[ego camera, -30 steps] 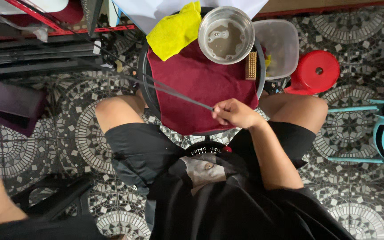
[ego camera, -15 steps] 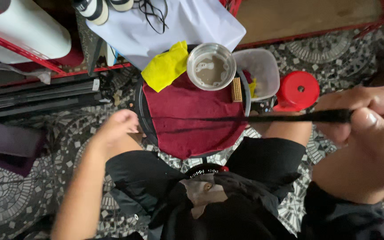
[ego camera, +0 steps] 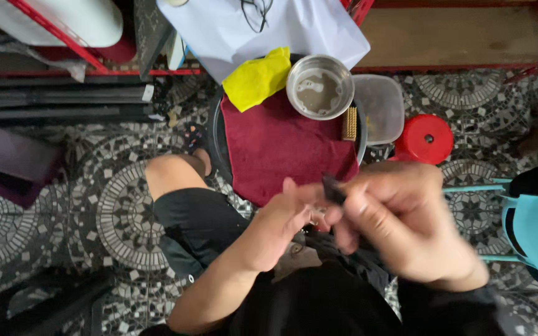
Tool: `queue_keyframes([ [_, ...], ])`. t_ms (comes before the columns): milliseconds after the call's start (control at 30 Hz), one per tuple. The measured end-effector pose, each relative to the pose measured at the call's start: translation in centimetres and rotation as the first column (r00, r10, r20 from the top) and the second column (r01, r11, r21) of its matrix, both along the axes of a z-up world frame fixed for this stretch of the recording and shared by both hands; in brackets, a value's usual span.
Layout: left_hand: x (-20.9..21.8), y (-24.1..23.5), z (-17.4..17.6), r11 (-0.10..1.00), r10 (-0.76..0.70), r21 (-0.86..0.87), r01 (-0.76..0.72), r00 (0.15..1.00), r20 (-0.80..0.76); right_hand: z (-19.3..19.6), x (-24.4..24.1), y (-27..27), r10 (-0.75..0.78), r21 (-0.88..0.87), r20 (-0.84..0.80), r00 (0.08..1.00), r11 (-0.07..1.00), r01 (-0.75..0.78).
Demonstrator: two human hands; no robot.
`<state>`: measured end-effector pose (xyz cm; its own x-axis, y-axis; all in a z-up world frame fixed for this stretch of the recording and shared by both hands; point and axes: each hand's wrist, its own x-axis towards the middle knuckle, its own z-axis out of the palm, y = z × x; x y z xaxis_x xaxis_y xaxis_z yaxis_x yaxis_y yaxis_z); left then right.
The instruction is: The person sits on a chair and cleans a long black strap. They dip the strap into a metal bowl of water, then scrub it with a brush while holding it against a red cloth on their lap. The person repeatedly scrubs different sections of the strap with the brush.
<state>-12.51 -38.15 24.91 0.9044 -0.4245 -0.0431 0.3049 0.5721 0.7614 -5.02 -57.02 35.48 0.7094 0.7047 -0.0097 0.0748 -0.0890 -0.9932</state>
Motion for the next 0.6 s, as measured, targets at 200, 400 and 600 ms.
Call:
queue_keyframes([
  [200, 1.3, -1.8, 0.9, 0.822, 0.304, -0.413, -0.393, 0.915, -0.265, -13.6, -4.9, -0.4, 0.06, 0.005, -0.044, 0.997, 0.998, -0.06],
  [400, 0.1, -0.5, 1.5, 0.873, 0.098, 0.466, -0.142, 0.988, 0.119, -21.6, -2.0, 1.7, 0.239, 0.412, -0.854, 0.462, 0.852, 0.322],
  [600, -2.4, 1.0, 0.4, 0.69, -0.205, 0.723, 0.038, 0.968, 0.145, -19.7, 6.6, 2.3, 0.222, 0.398, -0.905, 0.362, 0.742, 0.539],
])
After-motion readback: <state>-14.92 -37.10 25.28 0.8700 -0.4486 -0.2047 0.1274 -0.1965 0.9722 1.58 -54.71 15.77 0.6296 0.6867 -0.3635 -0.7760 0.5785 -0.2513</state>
